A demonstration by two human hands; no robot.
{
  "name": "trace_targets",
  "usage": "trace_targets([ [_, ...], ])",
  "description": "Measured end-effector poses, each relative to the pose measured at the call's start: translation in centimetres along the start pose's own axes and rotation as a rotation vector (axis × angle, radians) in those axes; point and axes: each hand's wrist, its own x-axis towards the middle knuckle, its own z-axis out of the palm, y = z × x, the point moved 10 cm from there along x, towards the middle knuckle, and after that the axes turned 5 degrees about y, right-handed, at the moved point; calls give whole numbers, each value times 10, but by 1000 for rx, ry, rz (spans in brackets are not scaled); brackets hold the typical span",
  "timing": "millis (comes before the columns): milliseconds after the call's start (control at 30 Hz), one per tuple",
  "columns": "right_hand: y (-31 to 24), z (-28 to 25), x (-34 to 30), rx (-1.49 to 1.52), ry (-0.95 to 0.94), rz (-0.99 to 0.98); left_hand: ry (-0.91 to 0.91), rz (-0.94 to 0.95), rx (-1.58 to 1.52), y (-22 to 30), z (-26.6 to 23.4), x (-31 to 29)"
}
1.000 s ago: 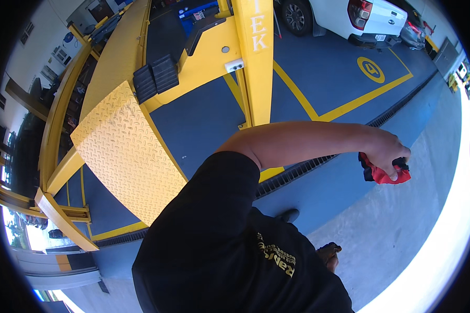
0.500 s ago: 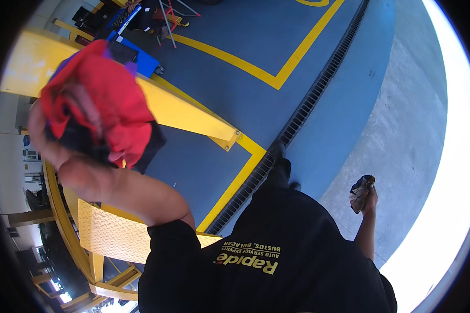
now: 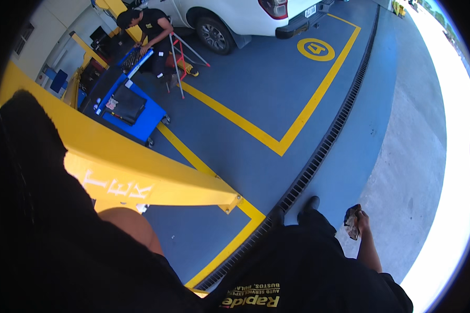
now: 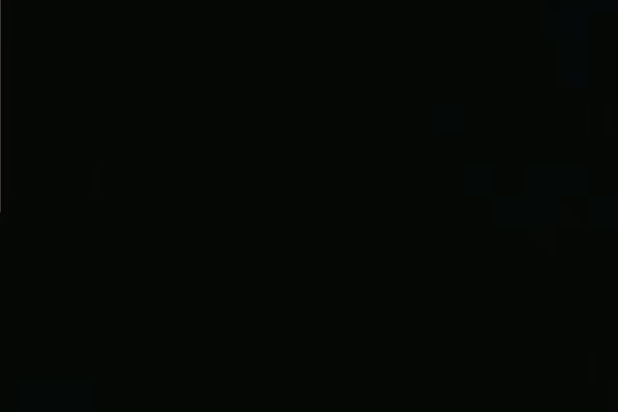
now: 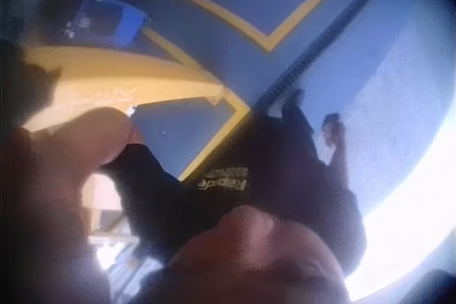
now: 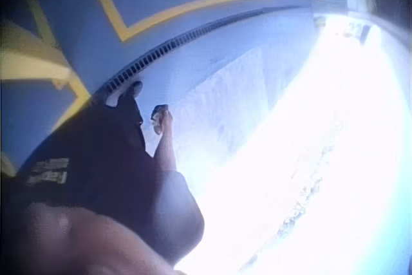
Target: The person wipes a yellow metal car lift platform with two cloths, moving across the diamond-plate surface and edges. The person walks around the lift, continues wiping different sections, and briefly pauses near a tool cart before resuming the cleaning.
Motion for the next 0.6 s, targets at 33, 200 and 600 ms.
trace_targets([
  [33, -3, 12, 16, -41, -15, 15, 6, -41, 41, -19, -5, 6],
  [200, -89, 104, 126, -186, -30, 59, 144, -181, 96, -103, -11, 114],
  [600, -407, 110, 274, -356, 68, -76, 370, -515, 20, -327, -45, 220],
])
